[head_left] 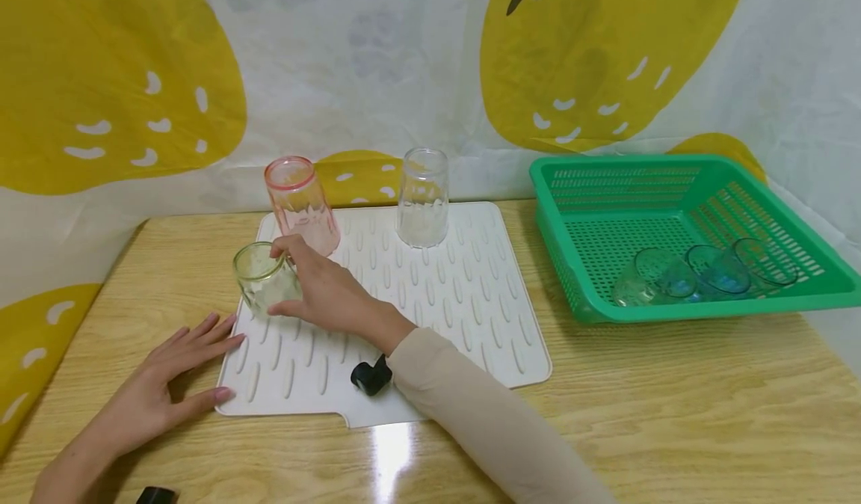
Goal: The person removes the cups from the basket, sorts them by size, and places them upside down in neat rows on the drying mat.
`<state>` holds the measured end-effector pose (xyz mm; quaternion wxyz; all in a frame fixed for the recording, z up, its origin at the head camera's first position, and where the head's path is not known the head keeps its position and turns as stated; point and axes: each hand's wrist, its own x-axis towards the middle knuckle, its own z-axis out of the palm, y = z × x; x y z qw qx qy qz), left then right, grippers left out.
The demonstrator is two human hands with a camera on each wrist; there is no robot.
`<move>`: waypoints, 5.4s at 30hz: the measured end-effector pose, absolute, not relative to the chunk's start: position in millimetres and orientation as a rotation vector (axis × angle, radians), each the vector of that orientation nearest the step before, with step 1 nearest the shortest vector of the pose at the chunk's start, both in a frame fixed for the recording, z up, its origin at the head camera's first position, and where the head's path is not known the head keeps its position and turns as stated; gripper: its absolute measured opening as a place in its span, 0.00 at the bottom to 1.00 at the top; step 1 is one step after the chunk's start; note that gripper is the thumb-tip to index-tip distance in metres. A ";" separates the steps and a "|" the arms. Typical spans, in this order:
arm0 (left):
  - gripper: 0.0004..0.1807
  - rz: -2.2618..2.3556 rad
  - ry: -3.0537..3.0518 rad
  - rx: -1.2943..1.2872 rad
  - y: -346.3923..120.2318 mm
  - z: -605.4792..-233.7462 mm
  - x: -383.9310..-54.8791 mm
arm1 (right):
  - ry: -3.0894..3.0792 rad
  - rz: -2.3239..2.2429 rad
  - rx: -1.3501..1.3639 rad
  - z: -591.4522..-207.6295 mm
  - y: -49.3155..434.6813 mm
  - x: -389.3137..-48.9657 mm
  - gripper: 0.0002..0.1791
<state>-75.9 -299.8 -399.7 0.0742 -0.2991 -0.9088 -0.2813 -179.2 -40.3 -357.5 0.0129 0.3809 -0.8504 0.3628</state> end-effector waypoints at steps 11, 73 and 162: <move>0.40 -0.844 -2.725 -0.886 -299.4 -401.2 -76.3 | -2.763 1.043 1.157 -360.1 -42.8 -180.1 0.39; 0.39 -0.854 -2.722 -0.890 -296.7 -400.3 -77.3 | -2.470 1.174 1.268 -318.4 7.8 -160.3 0.19; 0.39 -0.868 -2.733 -0.856 -298.3 -401.9 -76.8 | -2.738 0.378 0.739 -276.8 350.5 -112.5 0.31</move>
